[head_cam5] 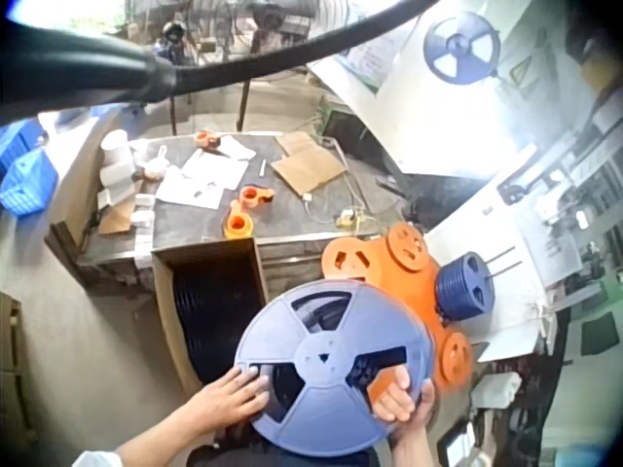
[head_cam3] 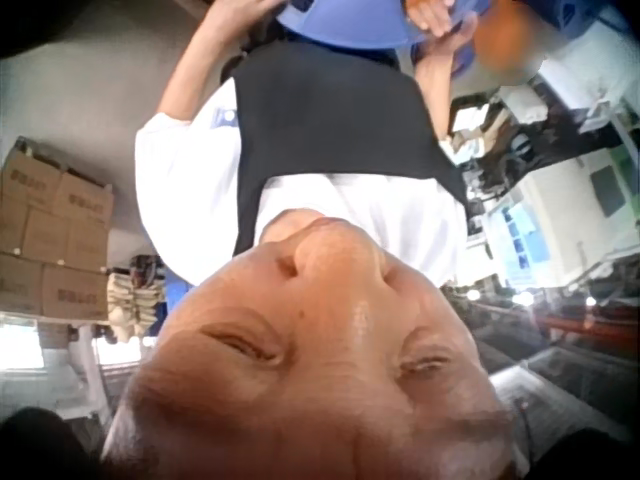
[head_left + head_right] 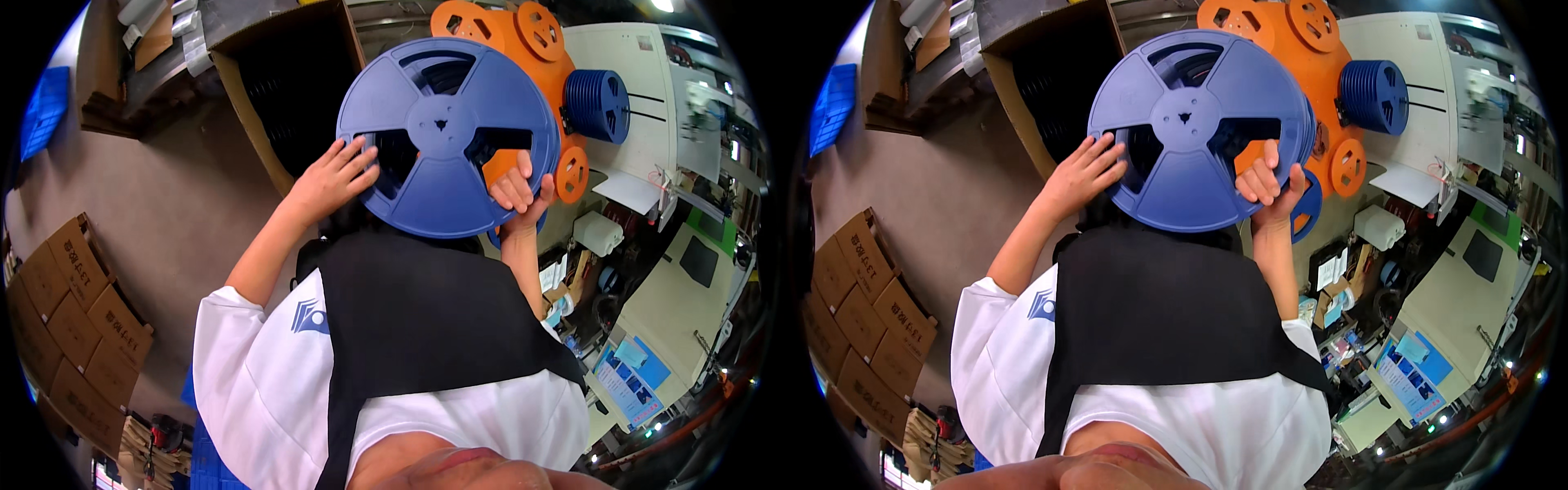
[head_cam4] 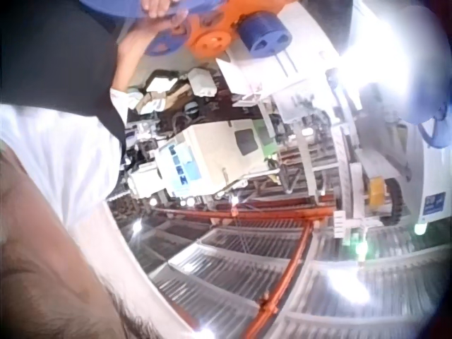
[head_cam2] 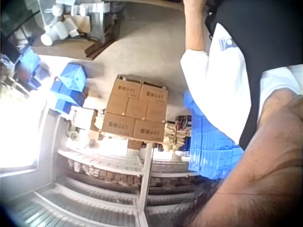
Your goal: The person sorts plastic reels by hand, picking them up from a pile on a table and placing them into a cardboard box.
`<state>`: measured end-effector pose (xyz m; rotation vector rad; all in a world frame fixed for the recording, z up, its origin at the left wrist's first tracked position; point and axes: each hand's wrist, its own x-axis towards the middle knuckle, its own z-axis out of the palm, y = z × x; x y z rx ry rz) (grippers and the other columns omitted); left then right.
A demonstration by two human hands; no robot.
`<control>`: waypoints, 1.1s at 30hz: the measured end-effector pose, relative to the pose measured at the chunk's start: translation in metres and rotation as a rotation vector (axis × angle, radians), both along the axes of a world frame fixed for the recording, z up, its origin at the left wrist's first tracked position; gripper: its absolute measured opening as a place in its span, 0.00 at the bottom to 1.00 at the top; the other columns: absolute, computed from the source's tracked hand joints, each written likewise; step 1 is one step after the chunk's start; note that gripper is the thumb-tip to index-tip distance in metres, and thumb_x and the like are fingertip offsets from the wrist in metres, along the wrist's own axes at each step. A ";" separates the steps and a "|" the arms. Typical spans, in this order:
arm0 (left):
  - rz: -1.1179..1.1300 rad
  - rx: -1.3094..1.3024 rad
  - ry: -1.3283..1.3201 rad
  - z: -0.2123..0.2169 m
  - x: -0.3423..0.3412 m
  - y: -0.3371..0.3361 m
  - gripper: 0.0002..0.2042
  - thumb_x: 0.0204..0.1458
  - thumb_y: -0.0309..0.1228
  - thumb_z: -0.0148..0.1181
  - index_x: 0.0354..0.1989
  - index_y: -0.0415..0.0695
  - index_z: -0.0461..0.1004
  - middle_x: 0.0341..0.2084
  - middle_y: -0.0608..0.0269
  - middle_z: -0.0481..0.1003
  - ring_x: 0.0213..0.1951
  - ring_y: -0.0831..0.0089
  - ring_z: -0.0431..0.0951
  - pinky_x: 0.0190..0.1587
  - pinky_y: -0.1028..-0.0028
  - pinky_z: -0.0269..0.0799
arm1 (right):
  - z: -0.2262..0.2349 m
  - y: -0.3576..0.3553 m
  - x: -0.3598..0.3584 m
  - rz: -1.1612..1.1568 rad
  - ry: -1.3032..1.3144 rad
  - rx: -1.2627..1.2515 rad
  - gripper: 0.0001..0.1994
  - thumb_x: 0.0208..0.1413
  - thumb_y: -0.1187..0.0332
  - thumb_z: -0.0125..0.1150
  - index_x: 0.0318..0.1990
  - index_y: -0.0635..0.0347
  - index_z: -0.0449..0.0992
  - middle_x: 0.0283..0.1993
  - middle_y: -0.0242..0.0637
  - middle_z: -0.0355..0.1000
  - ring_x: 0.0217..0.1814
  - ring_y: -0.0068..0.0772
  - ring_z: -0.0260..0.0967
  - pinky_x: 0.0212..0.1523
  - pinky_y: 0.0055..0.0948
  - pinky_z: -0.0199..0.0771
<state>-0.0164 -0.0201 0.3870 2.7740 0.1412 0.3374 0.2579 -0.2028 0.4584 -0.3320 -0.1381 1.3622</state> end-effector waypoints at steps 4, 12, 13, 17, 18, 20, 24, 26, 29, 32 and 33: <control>0.058 -0.106 -0.047 0.005 0.000 -0.001 0.15 0.46 0.25 0.54 0.44 0.46 0.68 0.55 0.58 0.66 0.59 0.59 0.64 0.60 0.61 0.62 | 0.000 -0.001 -0.001 -0.050 -0.035 -0.037 0.23 0.56 0.48 0.54 0.42 0.61 0.63 0.26 0.34 0.68 0.27 0.30 0.67 0.34 0.29 0.67; 0.397 -1.701 -0.141 -0.001 -0.030 -0.002 0.10 0.51 0.20 0.54 0.42 0.42 0.69 0.40 0.58 0.76 0.45 0.66 0.77 0.47 0.68 0.74 | -0.006 -0.007 0.007 -0.087 -0.171 -0.276 0.24 0.55 0.45 0.54 0.44 0.58 0.70 0.22 0.28 0.61 0.23 0.23 0.55 0.31 0.27 0.59; 0.421 -1.931 -0.205 -0.004 -0.035 -0.002 0.10 0.51 0.21 0.54 0.42 0.42 0.68 0.39 0.58 0.76 0.44 0.65 0.77 0.46 0.67 0.74 | -0.007 -0.010 0.008 -0.090 -0.179 -0.293 0.23 0.55 0.46 0.53 0.44 0.57 0.70 0.22 0.28 0.61 0.23 0.23 0.55 0.31 0.27 0.59; 0.389 -2.237 -0.399 -0.015 -0.049 -0.006 0.11 0.52 0.24 0.56 0.44 0.44 0.65 0.36 0.58 0.76 0.45 0.57 0.76 0.42 0.64 0.77 | -0.011 -0.019 0.006 -0.125 -0.183 -0.343 0.19 0.57 0.49 0.53 0.41 0.56 0.71 0.21 0.28 0.61 0.21 0.22 0.56 0.29 0.25 0.59; 0.370 -2.262 -0.411 -0.020 -0.051 -0.008 0.11 0.52 0.24 0.56 0.43 0.45 0.65 0.36 0.58 0.76 0.46 0.57 0.76 0.41 0.65 0.78 | -0.012 -0.020 0.007 -0.131 -0.175 -0.342 0.19 0.57 0.49 0.53 0.41 0.57 0.71 0.21 0.28 0.61 0.21 0.22 0.55 0.28 0.25 0.59; 0.336 -2.312 -0.435 -0.026 -0.054 -0.012 0.11 0.52 0.25 0.57 0.43 0.45 0.66 0.37 0.57 0.76 0.46 0.56 0.76 0.39 0.68 0.78 | -0.012 -0.020 0.006 -0.133 -0.166 -0.350 0.19 0.57 0.50 0.53 0.41 0.57 0.70 0.20 0.28 0.61 0.20 0.21 0.55 0.28 0.24 0.59; 0.349 -2.345 -0.434 -0.029 -0.052 -0.016 0.11 0.52 0.27 0.58 0.42 0.45 0.65 0.37 0.58 0.75 0.46 0.56 0.76 0.38 0.68 0.79 | -0.012 -0.017 0.005 -0.121 -0.136 -0.354 0.18 0.57 0.51 0.53 0.41 0.58 0.70 0.20 0.28 0.60 0.19 0.21 0.55 0.27 0.24 0.58; 0.351 -2.343 -0.443 -0.029 -0.051 -0.018 0.11 0.52 0.26 0.57 0.42 0.45 0.65 0.37 0.58 0.75 0.46 0.56 0.76 0.39 0.66 0.79 | -0.011 -0.015 0.006 -0.101 -0.140 -0.345 0.18 0.57 0.52 0.54 0.40 0.59 0.70 0.19 0.28 0.59 0.19 0.21 0.54 0.27 0.23 0.58; 0.384 -2.332 -0.454 -0.029 -0.053 -0.021 0.11 0.53 0.26 0.56 0.43 0.45 0.65 0.37 0.59 0.75 0.46 0.57 0.77 0.41 0.64 0.79 | -0.012 -0.014 0.006 -0.082 -0.146 -0.346 0.18 0.57 0.52 0.54 0.41 0.59 0.69 0.20 0.27 0.59 0.20 0.20 0.54 0.28 0.23 0.58; 0.461 -2.254 -0.475 -0.028 -0.055 -0.022 0.11 0.53 0.26 0.55 0.44 0.46 0.64 0.38 0.58 0.75 0.47 0.58 0.76 0.43 0.63 0.78 | -0.015 -0.017 0.008 -0.075 -0.138 -0.355 0.18 0.57 0.52 0.54 0.41 0.58 0.69 0.20 0.27 0.59 0.20 0.20 0.55 0.29 0.23 0.58; 0.520 -2.206 -0.472 -0.027 -0.055 -0.021 0.11 0.54 0.25 0.54 0.44 0.46 0.64 0.37 0.58 0.74 0.46 0.59 0.76 0.44 0.63 0.78 | -0.017 -0.018 0.009 -0.078 -0.135 -0.362 0.18 0.57 0.52 0.54 0.41 0.58 0.69 0.20 0.27 0.59 0.21 0.20 0.55 0.29 0.23 0.58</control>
